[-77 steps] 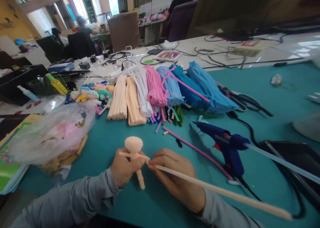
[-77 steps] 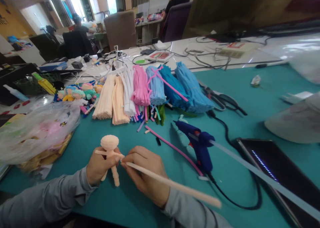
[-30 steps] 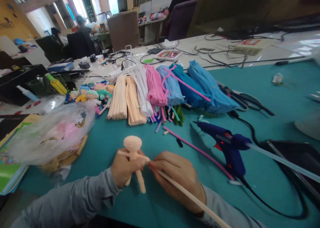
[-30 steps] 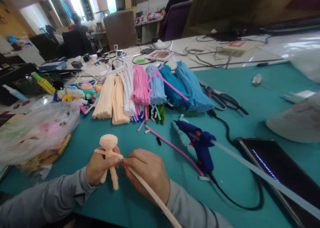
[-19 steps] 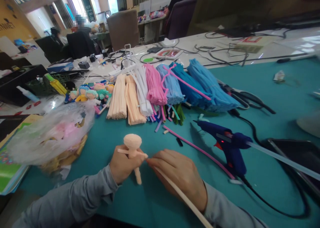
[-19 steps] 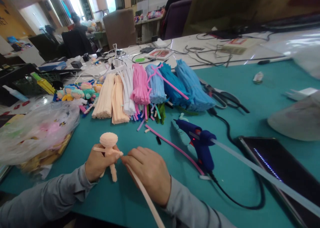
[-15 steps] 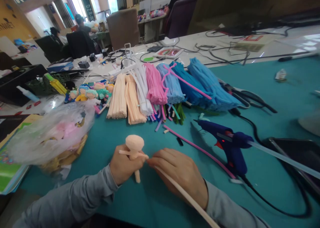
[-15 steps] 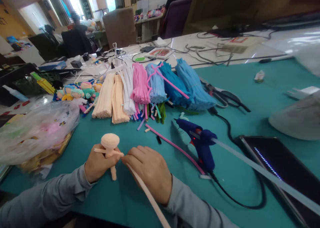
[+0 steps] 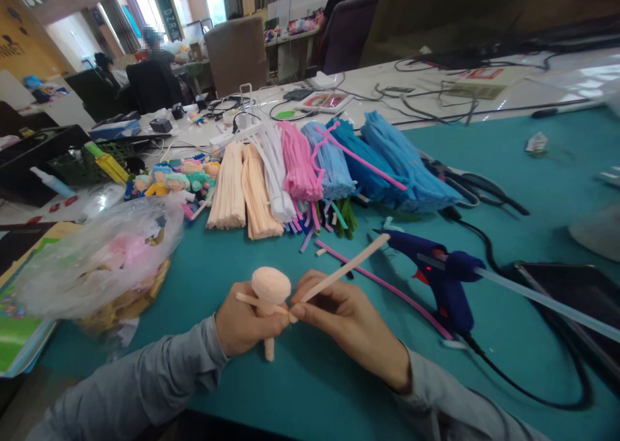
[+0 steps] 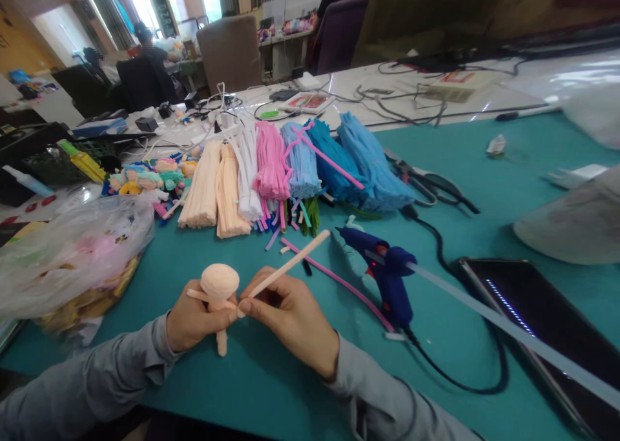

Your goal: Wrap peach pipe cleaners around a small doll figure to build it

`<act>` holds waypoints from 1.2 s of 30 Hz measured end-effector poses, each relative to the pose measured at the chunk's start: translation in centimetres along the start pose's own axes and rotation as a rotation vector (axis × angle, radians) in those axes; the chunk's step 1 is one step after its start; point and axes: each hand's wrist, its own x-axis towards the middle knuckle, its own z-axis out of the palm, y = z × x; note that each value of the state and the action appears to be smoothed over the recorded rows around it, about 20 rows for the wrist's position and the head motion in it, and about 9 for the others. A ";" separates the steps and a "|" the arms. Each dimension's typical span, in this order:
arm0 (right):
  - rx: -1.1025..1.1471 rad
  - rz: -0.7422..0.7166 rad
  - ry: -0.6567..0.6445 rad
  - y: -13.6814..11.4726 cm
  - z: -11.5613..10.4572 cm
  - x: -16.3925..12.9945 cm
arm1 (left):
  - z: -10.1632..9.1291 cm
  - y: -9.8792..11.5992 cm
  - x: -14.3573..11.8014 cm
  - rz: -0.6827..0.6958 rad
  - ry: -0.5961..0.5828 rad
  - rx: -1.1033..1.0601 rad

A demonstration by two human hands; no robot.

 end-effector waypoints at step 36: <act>0.307 0.050 -0.074 0.1 0.4 -0.2 | 0.2 -0.8 0.1 0.030 -0.019 -0.239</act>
